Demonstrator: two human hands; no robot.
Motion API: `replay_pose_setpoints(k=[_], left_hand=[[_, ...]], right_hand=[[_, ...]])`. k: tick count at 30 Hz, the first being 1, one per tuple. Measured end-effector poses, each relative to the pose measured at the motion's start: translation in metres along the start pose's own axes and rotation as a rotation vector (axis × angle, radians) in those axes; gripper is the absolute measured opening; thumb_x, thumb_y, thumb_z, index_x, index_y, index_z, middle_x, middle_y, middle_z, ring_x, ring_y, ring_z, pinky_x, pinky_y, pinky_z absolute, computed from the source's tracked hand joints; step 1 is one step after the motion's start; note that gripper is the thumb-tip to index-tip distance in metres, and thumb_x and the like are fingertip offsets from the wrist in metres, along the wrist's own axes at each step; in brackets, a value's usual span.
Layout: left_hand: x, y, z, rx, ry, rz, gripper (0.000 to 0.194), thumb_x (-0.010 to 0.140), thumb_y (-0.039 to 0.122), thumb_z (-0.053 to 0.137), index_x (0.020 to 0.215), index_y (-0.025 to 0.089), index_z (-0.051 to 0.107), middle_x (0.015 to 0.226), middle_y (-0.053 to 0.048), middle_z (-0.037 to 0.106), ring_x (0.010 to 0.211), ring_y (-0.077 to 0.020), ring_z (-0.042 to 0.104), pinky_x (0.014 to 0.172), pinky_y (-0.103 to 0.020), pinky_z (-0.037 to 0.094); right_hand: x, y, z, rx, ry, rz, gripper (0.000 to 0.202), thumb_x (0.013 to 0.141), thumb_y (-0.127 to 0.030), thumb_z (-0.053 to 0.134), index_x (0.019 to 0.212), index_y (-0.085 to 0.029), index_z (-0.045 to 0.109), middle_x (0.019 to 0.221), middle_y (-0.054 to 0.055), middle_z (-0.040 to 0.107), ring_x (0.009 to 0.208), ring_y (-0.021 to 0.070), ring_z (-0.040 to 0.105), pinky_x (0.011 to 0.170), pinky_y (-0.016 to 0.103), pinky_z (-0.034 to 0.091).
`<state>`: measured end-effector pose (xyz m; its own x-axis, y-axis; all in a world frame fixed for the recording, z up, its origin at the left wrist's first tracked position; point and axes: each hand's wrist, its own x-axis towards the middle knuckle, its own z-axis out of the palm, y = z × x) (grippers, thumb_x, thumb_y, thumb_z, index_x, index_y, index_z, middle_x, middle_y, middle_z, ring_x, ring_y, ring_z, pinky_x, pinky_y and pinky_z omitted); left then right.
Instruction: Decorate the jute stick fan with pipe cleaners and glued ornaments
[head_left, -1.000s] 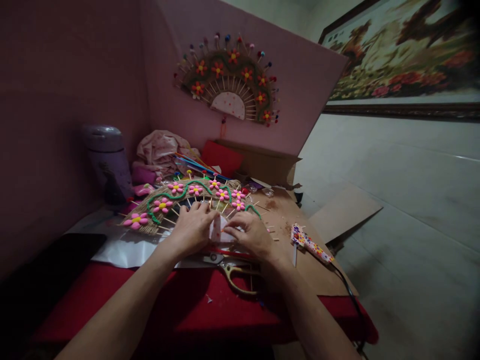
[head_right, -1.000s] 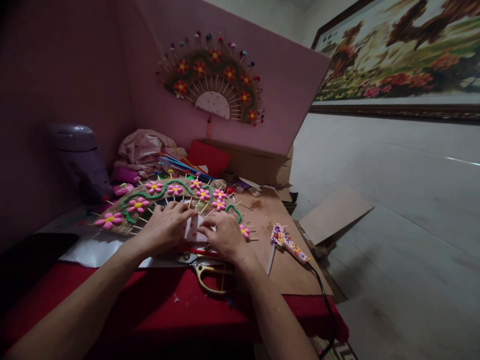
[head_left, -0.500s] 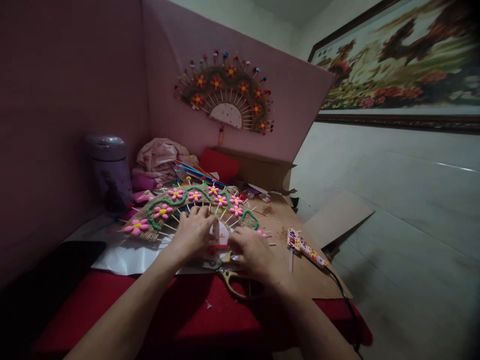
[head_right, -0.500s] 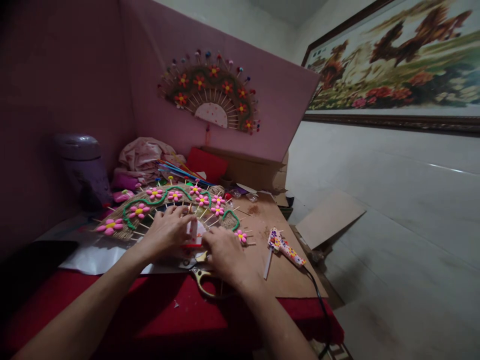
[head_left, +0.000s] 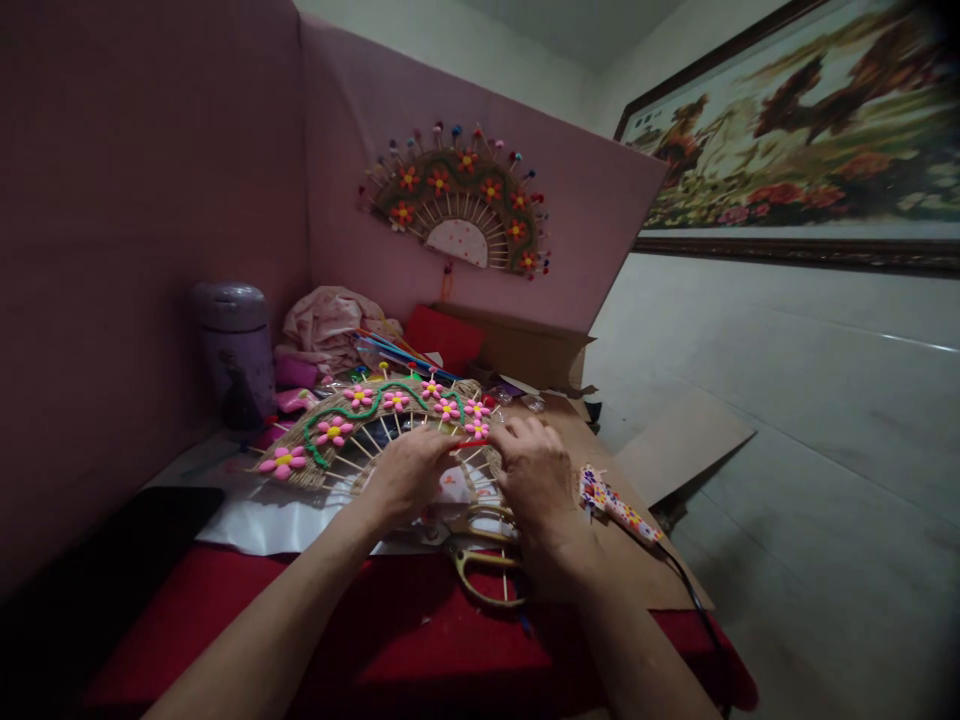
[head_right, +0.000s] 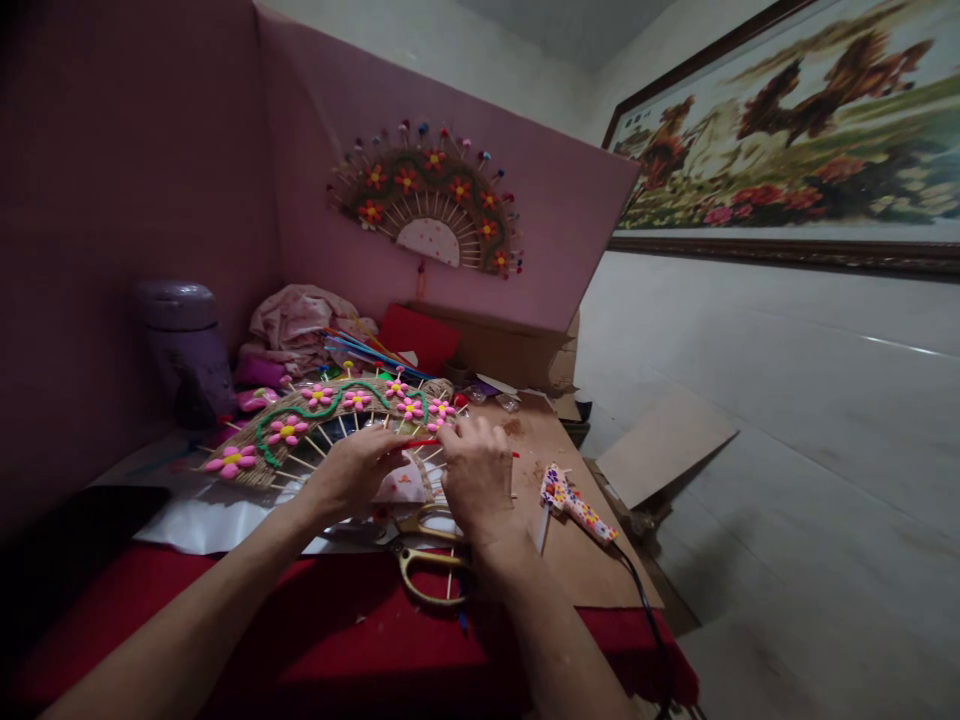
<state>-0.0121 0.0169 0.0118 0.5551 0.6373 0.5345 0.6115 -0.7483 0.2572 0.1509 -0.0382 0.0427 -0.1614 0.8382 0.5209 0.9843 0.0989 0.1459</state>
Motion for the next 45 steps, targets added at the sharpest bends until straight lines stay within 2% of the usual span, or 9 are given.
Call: replay_pose_setpoints(k=[4,9,15,20,28,33,38,42,45], left_hand=[[-0.002,-0.001,-0.002,0.015,-0.011,0.001,0.031,0.073,0.002,0.046,0.09,0.02,0.064,0.074,-0.002,0.063,0.069,-0.0159,0.055,0.063,-0.027,0.042],[-0.002,-0.007,-0.001,0.077,0.072,-0.127,0.029,0.073,0.002,0.044,0.079,0.021,0.064,0.069,-0.002,0.061,0.068,-0.016,0.056,0.061,-0.026,0.04],[0.001,-0.01,-0.004,-0.003,0.329,-0.149,0.022,0.084,0.018,0.044,0.095,0.02,0.063,0.09,-0.005,0.067,0.088,-0.0201,0.056,0.077,-0.032,0.043],[0.001,-0.01,-0.004,-0.057,0.481,-0.265,0.019,0.082,0.017,0.046,0.086,0.019,0.064,0.086,-0.005,0.067,0.084,-0.02,0.057,0.076,-0.032,0.043],[0.002,-0.013,-0.001,-0.052,0.55,-0.334,0.018,0.079,0.019,0.049,0.086,0.02,0.065,0.084,-0.004,0.067,0.083,-0.0204,0.057,0.075,-0.032,0.042],[0.002,-0.011,-0.001,-0.05,0.505,-0.332,0.018,0.079,0.018,0.049,0.084,0.02,0.066,0.083,-0.003,0.068,0.082,-0.0203,0.056,0.075,-0.033,0.041],[0.001,-0.01,-0.002,-0.042,0.489,-0.339,0.018,0.078,0.017,0.048,0.081,0.02,0.066,0.082,-0.003,0.067,0.082,-0.0205,0.055,0.075,-0.033,0.04],[0.002,-0.009,-0.002,-0.052,0.483,-0.322,0.017,0.078,0.017,0.049,0.078,0.02,0.066,0.08,-0.002,0.067,0.081,-0.0202,0.055,0.075,-0.033,0.04],[0.002,-0.008,-0.001,-0.058,0.481,-0.3,0.016,0.077,0.017,0.049,0.077,0.02,0.065,0.08,-0.003,0.067,0.081,-0.0203,0.055,0.076,-0.033,0.04]], right_hand=[[0.006,0.0,0.003,-0.021,0.008,0.015,0.021,0.076,-0.01,0.051,0.089,-0.021,0.062,0.09,0.007,0.06,0.084,0.0215,0.045,0.069,0.032,0.027],[0.004,-0.002,0.006,0.141,-0.041,0.016,0.018,0.08,-0.014,0.05,0.086,-0.023,0.063,0.085,0.004,0.062,0.079,0.0181,0.047,0.065,0.029,0.027],[-0.009,-0.006,0.005,0.275,-0.146,0.047,0.02,0.075,-0.008,0.05,0.078,-0.022,0.064,0.079,0.002,0.062,0.073,0.0147,0.049,0.059,0.026,0.027],[-0.015,-0.005,0.001,0.328,-0.245,-0.014,0.021,0.07,-0.004,0.049,0.07,-0.02,0.063,0.079,0.001,0.061,0.074,0.013,0.05,0.06,0.024,0.028],[-0.01,0.025,-0.001,0.311,-0.138,0.053,0.022,0.067,-0.005,0.052,0.074,-0.022,0.065,0.078,0.0,0.061,0.072,0.0126,0.049,0.058,0.024,0.027],[-0.019,0.0,0.002,0.389,-0.322,-0.163,0.019,0.069,-0.009,0.058,0.075,-0.024,0.066,0.076,-0.002,0.063,0.073,0.0123,0.052,0.06,0.023,0.029],[-0.019,-0.015,0.01,0.331,-0.364,-0.18,0.015,0.072,-0.016,0.061,0.082,-0.023,0.068,0.084,0.002,0.064,0.08,0.0155,0.054,0.062,0.024,0.033],[-0.013,0.006,0.006,0.472,-0.244,-0.122,0.043,0.071,-0.005,0.055,0.109,-0.025,0.062,0.101,0.003,0.061,0.083,0.0131,0.055,0.067,0.023,0.038],[-0.014,0.026,-0.002,0.52,-0.169,-0.083,0.031,0.077,-0.009,0.052,0.103,-0.022,0.064,0.094,0.003,0.062,0.076,0.0118,0.054,0.065,0.023,0.038]])
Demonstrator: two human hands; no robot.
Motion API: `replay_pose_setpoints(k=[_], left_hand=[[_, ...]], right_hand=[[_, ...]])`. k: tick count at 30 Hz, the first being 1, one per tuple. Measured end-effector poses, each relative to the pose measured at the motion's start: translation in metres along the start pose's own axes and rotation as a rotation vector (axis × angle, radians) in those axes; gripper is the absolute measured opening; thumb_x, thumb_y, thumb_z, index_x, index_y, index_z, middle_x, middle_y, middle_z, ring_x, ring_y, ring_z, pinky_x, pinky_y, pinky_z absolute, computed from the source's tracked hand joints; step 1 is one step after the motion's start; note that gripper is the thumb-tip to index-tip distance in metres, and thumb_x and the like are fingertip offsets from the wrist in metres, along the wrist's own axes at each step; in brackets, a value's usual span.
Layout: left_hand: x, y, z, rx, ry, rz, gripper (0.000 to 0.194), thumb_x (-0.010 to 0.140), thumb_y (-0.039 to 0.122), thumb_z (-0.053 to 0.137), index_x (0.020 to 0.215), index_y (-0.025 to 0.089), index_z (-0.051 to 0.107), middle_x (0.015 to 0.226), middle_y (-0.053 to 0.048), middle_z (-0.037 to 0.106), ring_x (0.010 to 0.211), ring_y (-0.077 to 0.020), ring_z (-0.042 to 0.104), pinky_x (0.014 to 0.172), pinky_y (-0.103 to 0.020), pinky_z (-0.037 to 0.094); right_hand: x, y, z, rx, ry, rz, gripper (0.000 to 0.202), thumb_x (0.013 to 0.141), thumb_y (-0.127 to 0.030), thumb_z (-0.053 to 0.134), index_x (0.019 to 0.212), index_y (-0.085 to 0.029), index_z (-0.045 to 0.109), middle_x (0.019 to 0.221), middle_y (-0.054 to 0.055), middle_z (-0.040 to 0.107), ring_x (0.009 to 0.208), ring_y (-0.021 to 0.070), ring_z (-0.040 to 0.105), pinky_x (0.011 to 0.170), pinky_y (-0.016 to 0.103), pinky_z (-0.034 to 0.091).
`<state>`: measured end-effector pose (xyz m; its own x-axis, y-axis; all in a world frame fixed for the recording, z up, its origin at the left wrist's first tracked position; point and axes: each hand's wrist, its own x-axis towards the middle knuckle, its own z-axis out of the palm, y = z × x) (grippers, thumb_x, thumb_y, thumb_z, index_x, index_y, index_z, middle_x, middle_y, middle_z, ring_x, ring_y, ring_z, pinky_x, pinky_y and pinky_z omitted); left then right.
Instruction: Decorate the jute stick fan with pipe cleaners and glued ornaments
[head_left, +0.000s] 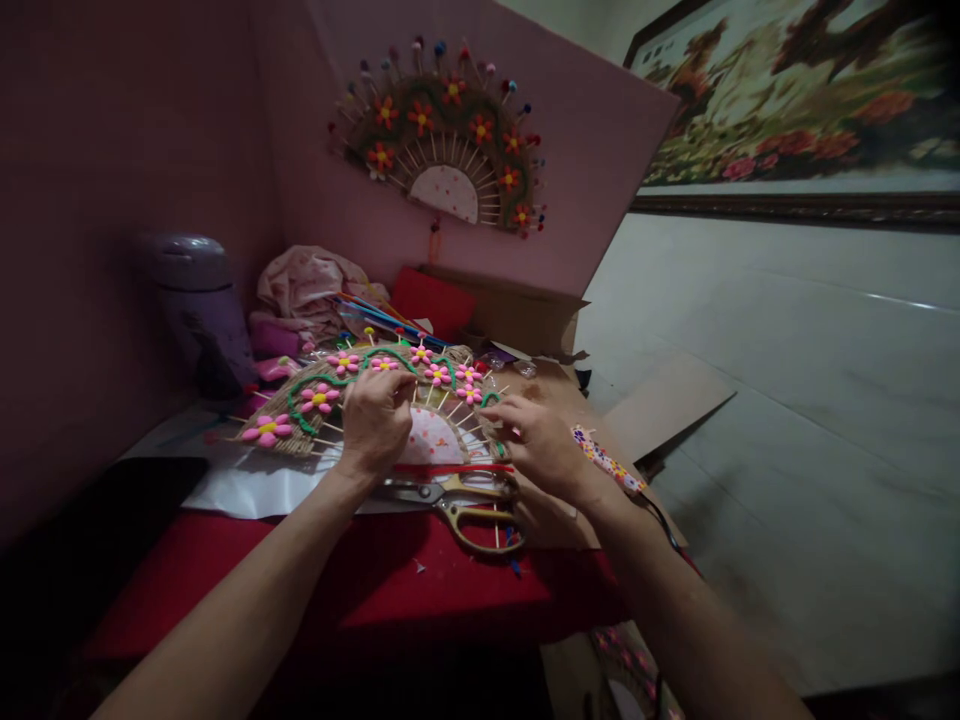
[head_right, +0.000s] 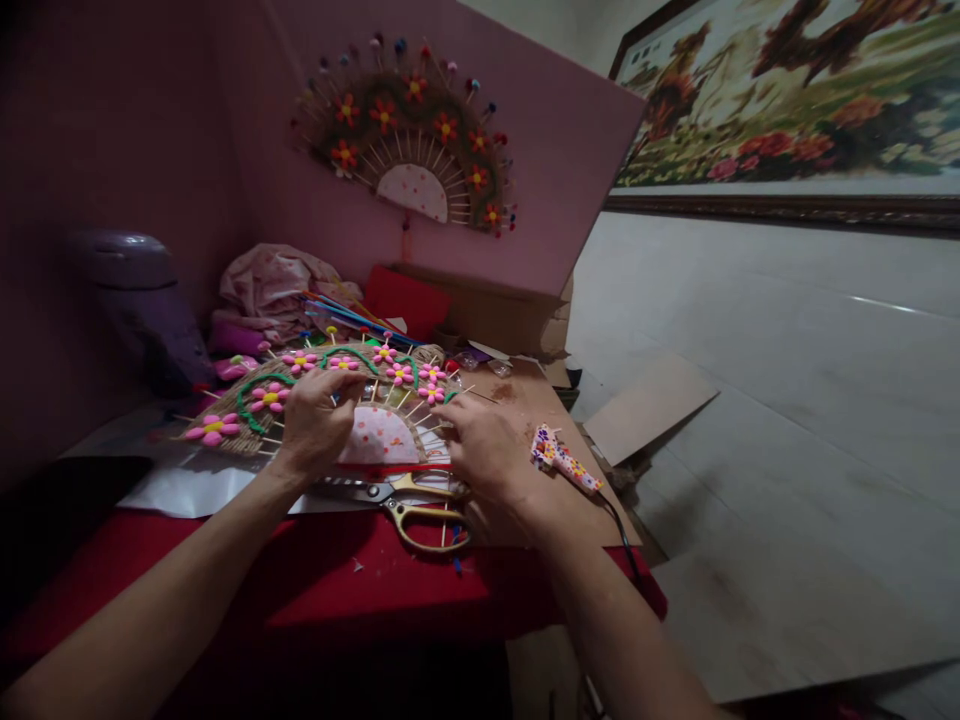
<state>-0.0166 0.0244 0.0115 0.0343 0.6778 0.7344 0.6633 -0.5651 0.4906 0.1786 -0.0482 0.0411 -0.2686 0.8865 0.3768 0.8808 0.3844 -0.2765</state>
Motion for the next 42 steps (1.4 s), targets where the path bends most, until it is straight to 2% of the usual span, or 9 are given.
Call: replay_pose_setpoints(k=[2,5,9,14,20,26,34,39,42], left_hand=[[0.0,0.001,0.0,0.0,-0.014,-0.003,0.015,0.077,0.017,0.049,0.076,0.02,0.064,0.08,-0.003,0.066,0.081,-0.0205,0.054,0.076,-0.034,0.039],[0.0,0.002,0.0,0.012,-0.049,-0.023,0.013,0.078,0.018,0.048,0.075,0.02,0.061,0.08,-0.003,0.064,0.082,-0.0206,0.054,0.075,-0.034,0.038],[-0.001,0.004,0.0,0.029,-0.09,-0.035,0.015,0.081,0.021,0.043,0.07,0.02,0.054,0.075,-0.003,0.06,0.079,-0.0199,0.052,0.074,-0.033,0.036],[-0.007,0.008,0.0,0.039,-0.136,0.006,0.019,0.085,0.02,0.04,0.069,0.02,0.05,0.073,-0.003,0.057,0.076,-0.0188,0.05,0.073,-0.033,0.035],[-0.019,0.015,0.007,0.067,-0.241,0.146,0.032,0.09,0.031,0.037,0.064,0.019,0.051,0.068,-0.004,0.054,0.073,-0.0195,0.047,0.071,-0.033,0.035],[-0.027,0.016,0.017,0.058,-0.248,0.153,0.02,0.086,0.018,0.041,0.07,0.017,0.053,0.072,-0.005,0.054,0.074,-0.0197,0.046,0.068,-0.033,0.035],[-0.031,0.015,0.017,0.009,-0.225,0.187,0.02,0.086,0.015,0.041,0.07,0.016,0.051,0.069,-0.004,0.055,0.074,-0.0195,0.046,0.068,-0.034,0.034],[-0.031,0.014,0.019,-0.015,-0.206,0.208,0.016,0.084,0.013,0.044,0.07,0.016,0.051,0.07,-0.005,0.056,0.075,-0.0198,0.047,0.069,-0.036,0.034],[-0.03,0.014,0.02,-0.028,-0.19,0.203,0.018,0.084,0.015,0.045,0.067,0.016,0.049,0.068,-0.004,0.055,0.073,-0.0195,0.046,0.068,-0.036,0.034]], right_hand=[[-0.006,0.006,-0.008,-0.016,-0.021,0.026,0.017,0.08,-0.015,0.053,0.088,-0.02,0.067,0.081,0.003,0.064,0.07,0.0116,0.053,0.062,0.023,0.037],[-0.019,0.009,-0.012,-0.059,-0.109,0.077,0.013,0.08,-0.019,0.055,0.074,-0.019,0.067,0.069,0.001,0.063,0.065,0.0117,0.053,0.058,0.023,0.034],[-0.032,0.009,-0.011,-0.079,-0.208,0.104,0.012,0.078,-0.023,0.058,0.071,-0.021,0.067,0.067,0.001,0.064,0.064,0.0127,0.053,0.057,0.023,0.033],[-0.024,0.01,-0.011,-0.059,-0.158,0.119,0.017,0.081,-0.026,0.054,0.071,-0.021,0.067,0.068,0.001,0.065,0.064,0.0122,0.054,0.058,0.022,0.034],[0.026,0.029,-0.017,-0.107,-0.052,0.239,0.021,0.08,-0.024,0.05,0.072,-0.019,0.069,0.068,0.002,0.067,0.061,0.0123,0.056,0.055,0.021,0.034],[0.097,0.058,-0.004,-0.182,0.012,0.25,0.021,0.075,-0.02,0.051,0.082,-0.022,0.07,0.084,0.001,0.07,0.073,0.0133,0.061,0.06,0.02,0.038],[0.184,0.049,0.022,-0.246,-0.03,0.221,0.022,0.077,-0.029,0.051,0.089,-0.029,0.07,0.096,0.002,0.069,0.088,0.0194,0.061,0.067,0.025,0.041],[0.223,0.051,0.036,-0.25,-0.12,0.204,0.019,0.071,-0.027,0.058,0.084,-0.03,0.072,0.092,0.001,0.07,0.085,0.0187,0.062,0.065,0.023,0.042],[0.242,0.055,0.037,-0.265,-0.097,0.234,0.021,0.074,-0.032,0.057,0.089,-0.03,0.071,0.095,0.003,0.069,0.089,0.0207,0.062,0.068,0.025,0.043]])
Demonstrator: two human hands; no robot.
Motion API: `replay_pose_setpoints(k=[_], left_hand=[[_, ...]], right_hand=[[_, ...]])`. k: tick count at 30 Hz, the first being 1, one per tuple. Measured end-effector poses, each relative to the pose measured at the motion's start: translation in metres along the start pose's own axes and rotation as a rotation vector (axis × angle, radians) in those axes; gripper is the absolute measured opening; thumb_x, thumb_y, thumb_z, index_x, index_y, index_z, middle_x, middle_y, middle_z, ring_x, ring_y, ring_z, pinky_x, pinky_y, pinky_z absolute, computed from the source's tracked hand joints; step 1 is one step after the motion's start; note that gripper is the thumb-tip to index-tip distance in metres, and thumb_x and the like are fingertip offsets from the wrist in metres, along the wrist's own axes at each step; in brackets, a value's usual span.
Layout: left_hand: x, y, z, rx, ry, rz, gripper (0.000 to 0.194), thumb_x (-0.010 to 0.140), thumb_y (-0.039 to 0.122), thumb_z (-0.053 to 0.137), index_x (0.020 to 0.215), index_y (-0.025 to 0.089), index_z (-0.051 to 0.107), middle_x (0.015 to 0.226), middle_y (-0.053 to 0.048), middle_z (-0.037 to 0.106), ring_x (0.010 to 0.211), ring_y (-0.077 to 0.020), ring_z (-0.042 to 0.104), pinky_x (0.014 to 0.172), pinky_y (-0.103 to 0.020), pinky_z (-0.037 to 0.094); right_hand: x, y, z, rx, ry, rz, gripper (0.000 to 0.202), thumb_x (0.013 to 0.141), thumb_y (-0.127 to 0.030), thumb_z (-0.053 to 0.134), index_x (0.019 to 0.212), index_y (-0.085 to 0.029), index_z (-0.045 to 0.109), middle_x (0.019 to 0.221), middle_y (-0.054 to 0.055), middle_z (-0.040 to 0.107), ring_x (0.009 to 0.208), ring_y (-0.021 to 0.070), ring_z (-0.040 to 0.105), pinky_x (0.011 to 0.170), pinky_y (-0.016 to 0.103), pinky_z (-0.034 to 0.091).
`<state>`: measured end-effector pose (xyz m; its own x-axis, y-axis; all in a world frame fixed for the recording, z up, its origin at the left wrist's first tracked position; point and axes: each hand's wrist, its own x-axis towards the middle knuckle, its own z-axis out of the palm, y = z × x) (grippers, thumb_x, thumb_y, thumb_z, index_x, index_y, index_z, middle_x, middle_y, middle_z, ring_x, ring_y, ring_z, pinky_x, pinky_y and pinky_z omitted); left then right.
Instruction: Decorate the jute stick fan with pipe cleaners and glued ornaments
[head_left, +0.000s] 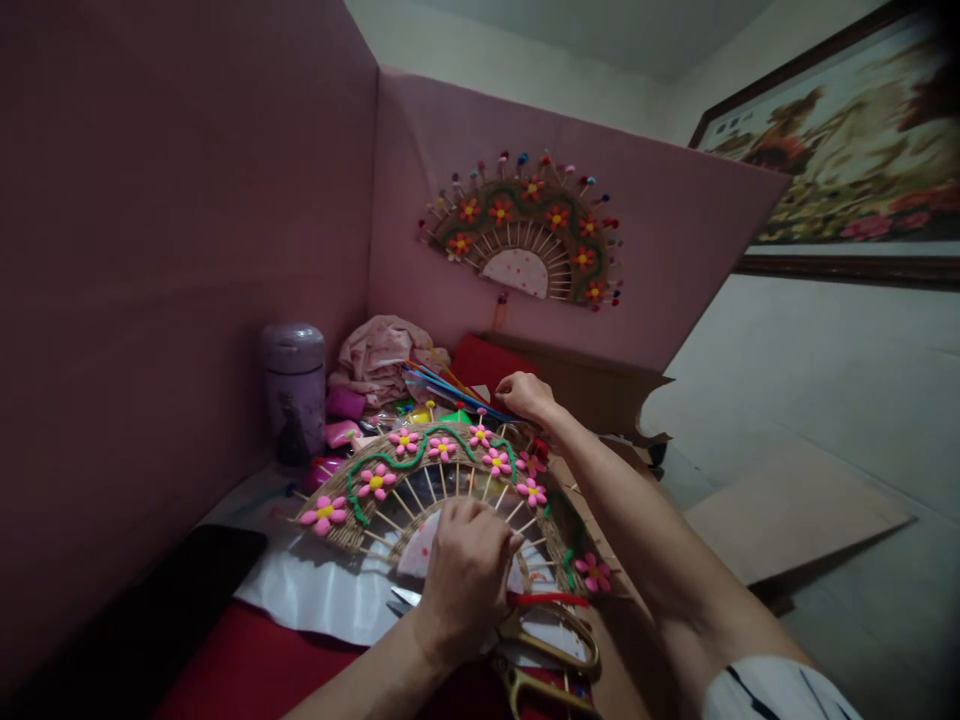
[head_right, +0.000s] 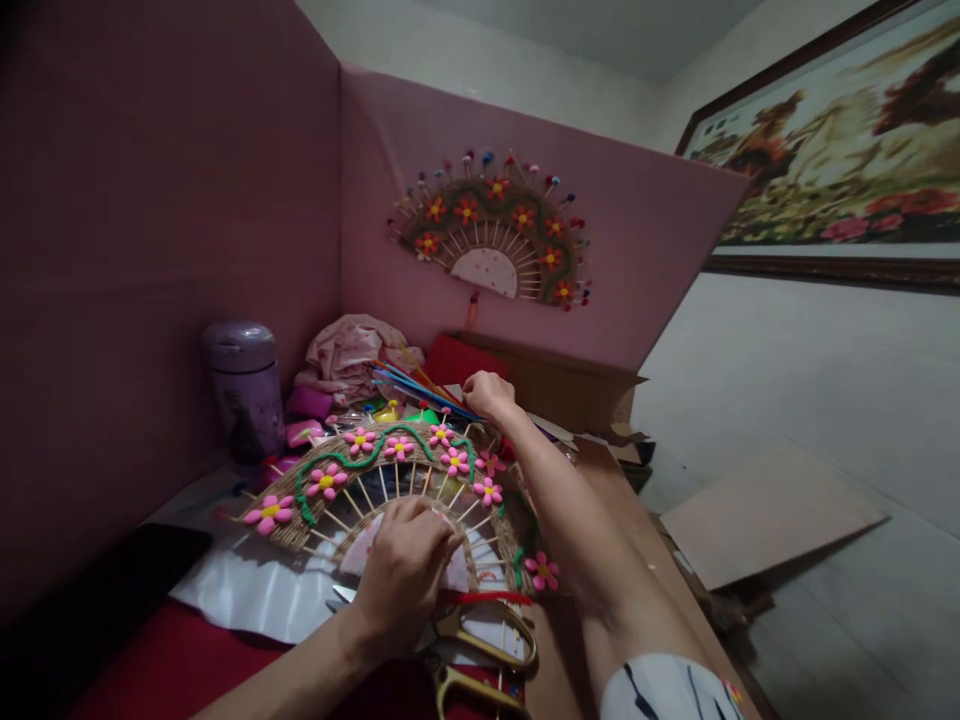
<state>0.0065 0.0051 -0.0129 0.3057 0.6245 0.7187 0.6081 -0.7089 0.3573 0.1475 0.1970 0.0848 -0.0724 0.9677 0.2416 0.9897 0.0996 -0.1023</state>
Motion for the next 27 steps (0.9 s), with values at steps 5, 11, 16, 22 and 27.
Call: replay_pose_setpoints(k=[5,11,16,22,27], left_hand=[[0.0,0.001,0.001,-0.018,0.014,-0.033,0.013,0.079,0.008,0.045,0.07,0.016,0.05,0.071,-0.005,0.055,0.074,-0.0202,0.046,0.068,-0.036,0.035],[0.0,0.005,-0.001,-0.018,0.029,-0.02,0.014,0.081,0.008,0.042,0.071,0.015,0.049,0.071,-0.005,0.054,0.073,-0.0194,0.045,0.068,-0.036,0.035],[0.002,0.006,-0.001,0.018,0.058,-0.007,0.019,0.083,0.009,0.039,0.067,0.016,0.046,0.068,-0.004,0.052,0.07,-0.018,0.043,0.067,-0.035,0.034],[0.0,0.004,0.001,0.014,-0.018,-0.035,0.019,0.083,0.012,0.041,0.066,0.016,0.046,0.066,-0.003,0.051,0.07,-0.0182,0.043,0.068,-0.036,0.034],[-0.001,0.003,0.0,0.037,-0.031,-0.031,0.019,0.083,0.013,0.042,0.066,0.016,0.047,0.067,-0.003,0.053,0.072,-0.0185,0.045,0.069,-0.037,0.034]], right_hand=[[0.029,0.006,-0.005,0.007,0.039,0.03,0.027,0.079,-0.03,0.051,0.099,-0.025,0.069,0.105,0.008,0.066,0.096,0.024,0.06,0.075,0.029,0.044],[0.043,0.007,0.015,0.106,-0.19,-0.17,0.018,0.071,-0.022,0.062,0.084,-0.025,0.073,0.085,-0.001,0.071,0.079,0.0133,0.063,0.064,0.016,0.043],[0.043,0.006,0.03,0.097,-0.252,-0.207,0.023,0.066,-0.035,0.068,0.086,-0.025,0.073,0.084,0.0,0.07,0.074,0.0137,0.062,0.061,0.018,0.042],[0.042,0.006,0.037,0.03,-0.23,-0.204,0.023,0.07,-0.039,0.064,0.087,-0.025,0.071,0.091,0.002,0.069,0.082,0.0165,0.061,0.063,0.021,0.041],[0.037,0.005,0.039,0.002,-0.238,-0.217,0.026,0.069,-0.044,0.064,0.088,-0.028,0.069,0.093,0.0,0.068,0.084,0.0166,0.061,0.063,0.021,0.04]])
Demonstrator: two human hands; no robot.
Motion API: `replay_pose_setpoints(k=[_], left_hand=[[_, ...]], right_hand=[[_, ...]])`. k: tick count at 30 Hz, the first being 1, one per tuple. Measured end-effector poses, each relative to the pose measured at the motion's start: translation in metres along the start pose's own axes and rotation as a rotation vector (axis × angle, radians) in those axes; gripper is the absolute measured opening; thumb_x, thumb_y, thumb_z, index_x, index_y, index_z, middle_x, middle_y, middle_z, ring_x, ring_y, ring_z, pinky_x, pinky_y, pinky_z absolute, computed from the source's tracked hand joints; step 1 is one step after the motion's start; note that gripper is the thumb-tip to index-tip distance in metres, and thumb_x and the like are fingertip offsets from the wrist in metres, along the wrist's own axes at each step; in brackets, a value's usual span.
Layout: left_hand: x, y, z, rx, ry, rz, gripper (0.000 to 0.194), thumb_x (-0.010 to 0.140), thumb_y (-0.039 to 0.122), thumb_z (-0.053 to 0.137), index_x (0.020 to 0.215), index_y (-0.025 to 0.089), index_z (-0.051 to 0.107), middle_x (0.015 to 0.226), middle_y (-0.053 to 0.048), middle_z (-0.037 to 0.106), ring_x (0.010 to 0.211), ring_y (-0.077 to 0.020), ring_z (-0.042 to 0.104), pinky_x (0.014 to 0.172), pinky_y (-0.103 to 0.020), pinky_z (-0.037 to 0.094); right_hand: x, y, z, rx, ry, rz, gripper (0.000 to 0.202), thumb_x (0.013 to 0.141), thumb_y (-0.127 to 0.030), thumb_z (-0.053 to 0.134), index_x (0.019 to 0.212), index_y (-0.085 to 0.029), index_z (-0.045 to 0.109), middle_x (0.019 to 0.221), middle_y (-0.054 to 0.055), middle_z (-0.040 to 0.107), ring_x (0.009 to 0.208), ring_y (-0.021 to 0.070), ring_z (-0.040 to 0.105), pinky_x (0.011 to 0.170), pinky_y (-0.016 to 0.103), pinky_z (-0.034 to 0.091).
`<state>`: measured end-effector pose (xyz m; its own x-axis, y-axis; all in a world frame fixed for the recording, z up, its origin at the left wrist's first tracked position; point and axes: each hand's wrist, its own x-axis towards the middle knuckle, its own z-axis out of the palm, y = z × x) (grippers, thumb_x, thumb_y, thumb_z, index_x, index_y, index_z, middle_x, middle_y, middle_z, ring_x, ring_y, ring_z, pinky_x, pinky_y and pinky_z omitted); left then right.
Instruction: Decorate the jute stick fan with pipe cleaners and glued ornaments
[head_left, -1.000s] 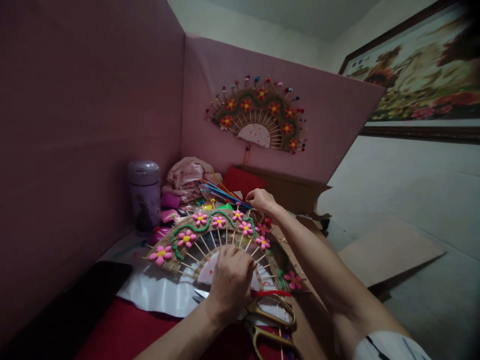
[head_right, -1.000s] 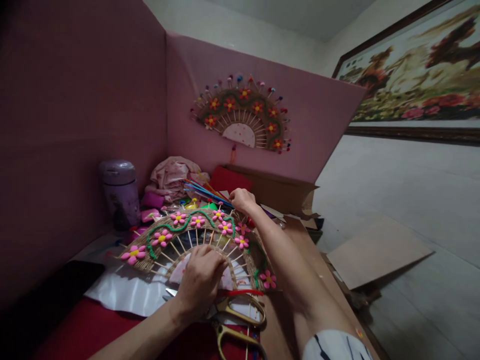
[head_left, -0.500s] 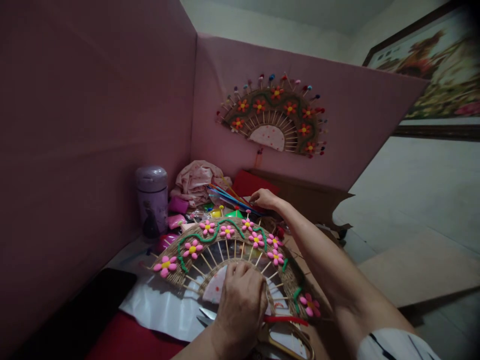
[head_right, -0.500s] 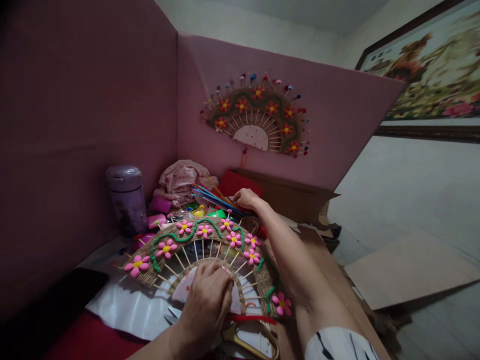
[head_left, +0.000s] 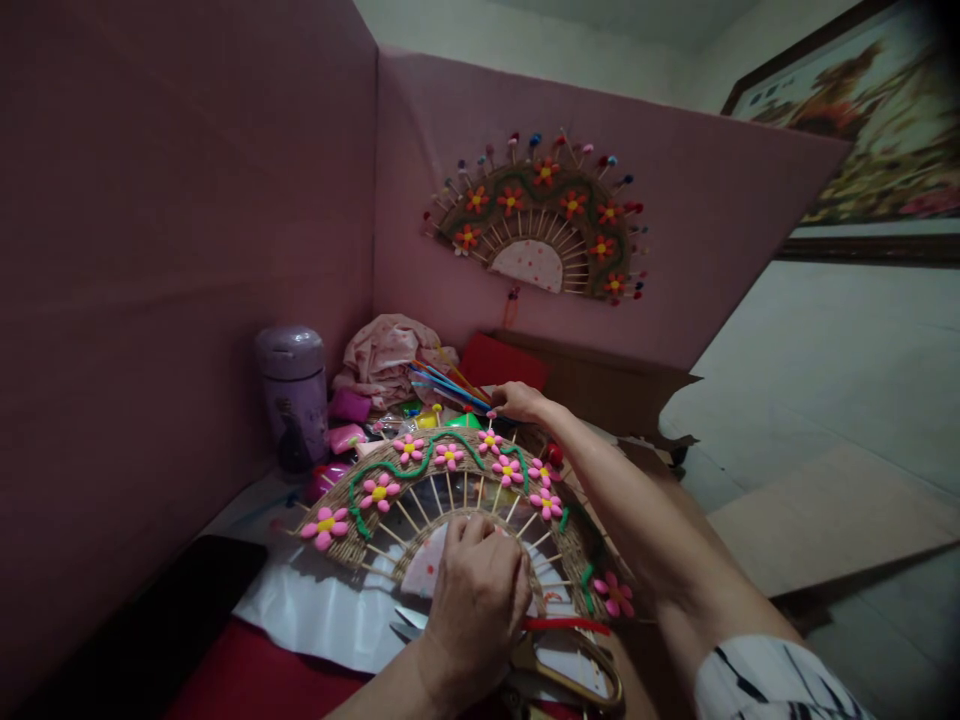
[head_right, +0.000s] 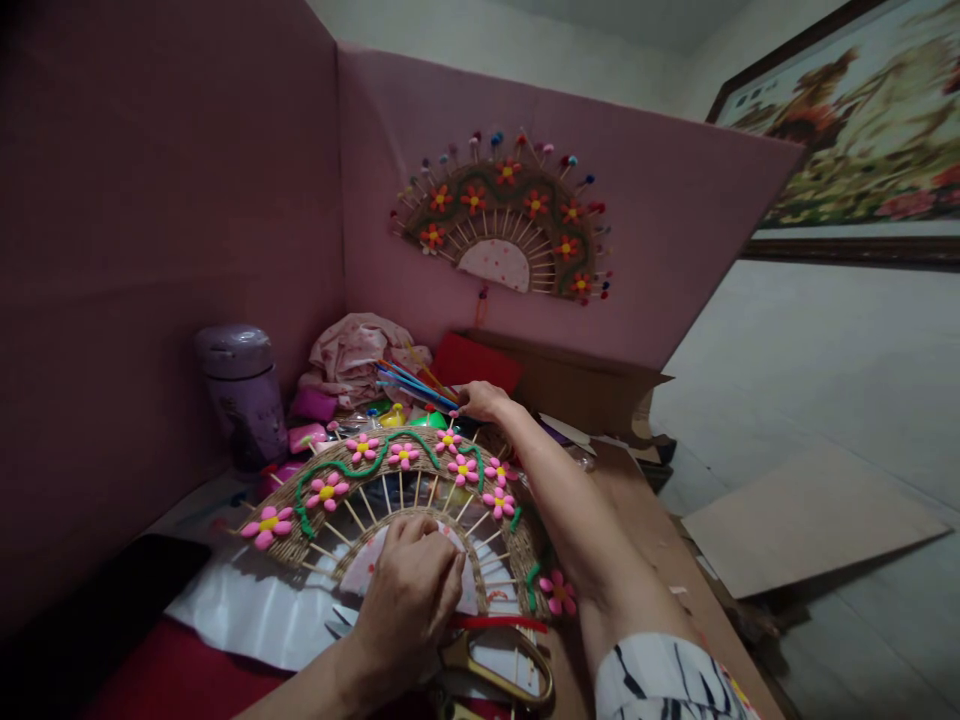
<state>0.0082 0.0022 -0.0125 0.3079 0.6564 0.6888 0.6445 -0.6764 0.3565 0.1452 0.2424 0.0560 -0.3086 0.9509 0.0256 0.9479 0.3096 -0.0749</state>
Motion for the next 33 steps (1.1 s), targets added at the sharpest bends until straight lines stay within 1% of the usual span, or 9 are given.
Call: replay_pose_setpoints(k=[3,8,12,15,17,20,23,28,33], left_hand=[[0.0,-0.001,0.0,0.011,-0.004,0.01,0.019,0.083,0.012,0.043,0.066,0.017,0.048,0.066,-0.003,0.053,0.072,-0.0188,0.045,0.069,-0.037,0.035],[0.001,-0.002,0.001,0.005,-0.005,0.004,0.018,0.083,0.012,0.043,0.066,0.017,0.049,0.068,-0.004,0.054,0.073,-0.0188,0.046,0.07,-0.037,0.035],[0.001,-0.002,0.001,0.007,-0.006,0.009,0.018,0.082,0.012,0.044,0.065,0.016,0.048,0.067,-0.004,0.054,0.072,-0.0188,0.046,0.07,-0.037,0.036],[0.0,-0.002,0.001,0.011,-0.001,0.015,0.018,0.082,0.012,0.044,0.065,0.016,0.048,0.066,-0.004,0.053,0.071,-0.0185,0.046,0.068,-0.036,0.036],[0.0,-0.001,0.001,0.014,0.004,0.024,0.019,0.082,0.012,0.044,0.064,0.016,0.048,0.065,-0.003,0.053,0.07,-0.0183,0.046,0.068,-0.036,0.036],[0.001,-0.001,0.001,0.021,0.025,0.032,0.018,0.081,0.011,0.045,0.064,0.016,0.048,0.064,-0.003,0.053,0.07,-0.0183,0.046,0.067,-0.035,0.036],[0.002,-0.001,0.001,0.021,0.035,0.03,0.017,0.08,0.011,0.046,0.064,0.016,0.049,0.065,-0.003,0.053,0.07,-0.0182,0.046,0.067,-0.035,0.036],[0.002,-0.002,0.001,0.021,0.02,0.035,0.018,0.081,0.011,0.045,0.065,0.016,0.049,0.064,-0.003,0.053,0.07,-0.0179,0.045,0.068,-0.036,0.036],[0.002,-0.003,0.001,0.021,0.034,0.03,0.017,0.08,0.011,0.046,0.064,0.016,0.049,0.065,-0.003,0.053,0.07,-0.018,0.046,0.068,-0.036,0.037]], right_hand=[[-0.003,-0.002,0.0,-0.021,0.009,0.007,0.022,0.07,-0.041,0.063,0.088,-0.029,0.069,0.094,0.0,0.068,0.086,0.0177,0.06,0.064,0.022,0.039],[-0.005,-0.004,-0.003,-0.022,0.015,-0.01,0.019,0.072,-0.033,0.06,0.086,-0.023,0.068,0.09,0.002,0.068,0.082,0.0162,0.06,0.06,0.02,0.038],[-0.003,-0.003,-0.005,-0.005,0.061,-0.033,0.023,0.074,-0.024,0.054,0.093,-0.019,0.066,0.094,0.005,0.068,0.082,0.0158,0.059,0.062,0.02,0.038],[-0.005,0.002,-0.006,0.022,0.085,-0.057,0.025,0.075,-0.024,0.052,0.096,-0.022,0.065,0.095,0.002,0.067,0.083,0.0142,0.059,0.063,0.019,0.038],[-0.007,0.007,-0.006,0.038,0.088,-0.06,0.023,0.074,-0.023,0.053,0.093,-0.022,0.066,0.092,0.001,0.068,0.081,0.0133,0.059,0.063,0.018,0.038],[-0.01,0.014,-0.005,0.054,0.074,-0.04,0.02,0.07,-0.019,0.055,0.085,-0.02,0.068,0.082,0.0,0.068,0.075,0.0122,0.059,0.059,0.017,0.038],[-0.012,0.017,-0.003,0.067,0.054,-0.025,0.02,0.068,-0.017,0.056,0.082,-0.019,0.07,0.078,0.0,0.068,0.072,0.0114,0.059,0.056,0.016,0.038],[-0.008,0.013,-0.003,0.057,0.04,-0.008,0.021,0.07,-0.019,0.057,0.085,-0.021,0.072,0.081,0.0,0.069,0.076,0.0125,0.061,0.059,0.016,0.039],[-0.006,0.003,0.0,0.002,0.048,0.026,0.022,0.072,-0.021,0.058,0.09,-0.023,0.071,0.092,0.002,0.069,0.083,0.0156,0.062,0.062,0.019,0.041]])
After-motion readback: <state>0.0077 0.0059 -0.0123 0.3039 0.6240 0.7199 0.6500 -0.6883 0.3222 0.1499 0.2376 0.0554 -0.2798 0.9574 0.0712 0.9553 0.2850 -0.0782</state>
